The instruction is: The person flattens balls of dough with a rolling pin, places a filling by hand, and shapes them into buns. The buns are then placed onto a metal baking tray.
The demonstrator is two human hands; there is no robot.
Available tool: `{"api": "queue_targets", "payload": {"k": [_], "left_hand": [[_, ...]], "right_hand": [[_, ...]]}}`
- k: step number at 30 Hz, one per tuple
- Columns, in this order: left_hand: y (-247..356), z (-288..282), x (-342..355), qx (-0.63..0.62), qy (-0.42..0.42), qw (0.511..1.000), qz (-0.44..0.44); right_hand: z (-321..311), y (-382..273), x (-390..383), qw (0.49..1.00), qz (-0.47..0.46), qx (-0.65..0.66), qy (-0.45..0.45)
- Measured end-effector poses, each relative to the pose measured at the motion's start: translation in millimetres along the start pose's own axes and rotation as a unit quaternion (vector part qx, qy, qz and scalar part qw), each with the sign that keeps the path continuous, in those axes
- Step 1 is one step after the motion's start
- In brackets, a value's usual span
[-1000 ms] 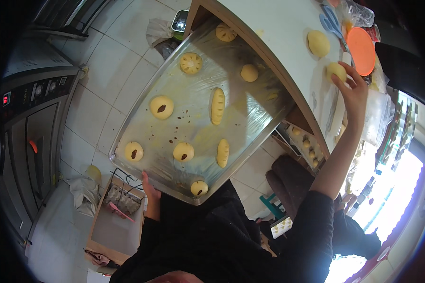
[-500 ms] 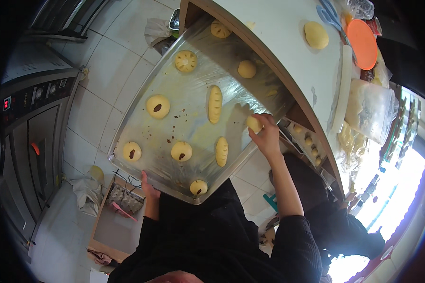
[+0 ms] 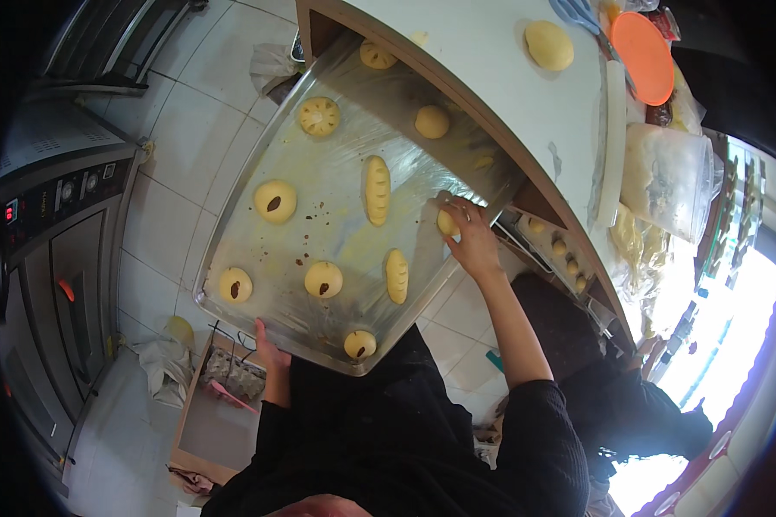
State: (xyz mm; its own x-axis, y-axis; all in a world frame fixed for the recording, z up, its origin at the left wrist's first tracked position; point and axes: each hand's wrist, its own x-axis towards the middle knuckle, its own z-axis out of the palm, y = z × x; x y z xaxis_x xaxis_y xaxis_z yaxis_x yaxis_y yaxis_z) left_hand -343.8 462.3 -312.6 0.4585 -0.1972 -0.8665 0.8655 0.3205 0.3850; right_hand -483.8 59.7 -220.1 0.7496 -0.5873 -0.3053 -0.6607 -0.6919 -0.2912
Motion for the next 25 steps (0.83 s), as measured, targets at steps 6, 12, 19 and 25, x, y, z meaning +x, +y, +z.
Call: {"api": "queue_targets", "payload": {"k": [6, 12, 19, 25], "left_hand": [[-4.1, -14.4, 6.9, 0.006, -0.027, 1.0, 0.01], [-7.0, -17.1, 4.7, -0.003, -0.009, 1.0, 0.008], [-7.0, -16.5, 11.0, 0.008, -0.007, 1.0, 0.021], [-5.4, -13.0, 6.7, 0.001, 0.007, 0.999, 0.033]], "right_hand": [[-28.3, -22.5, 5.7, 1.0, -0.006, -0.03, 0.005], [-187.0, -66.3, 41.1, 0.935, -0.061, 0.235, 0.258], [-236.8, -27.3, 153.1, 0.965, -0.117, -0.06, 0.228], [-244.2, 3.2, 162.3, 0.969, 0.036, 0.213, 0.118]]}}
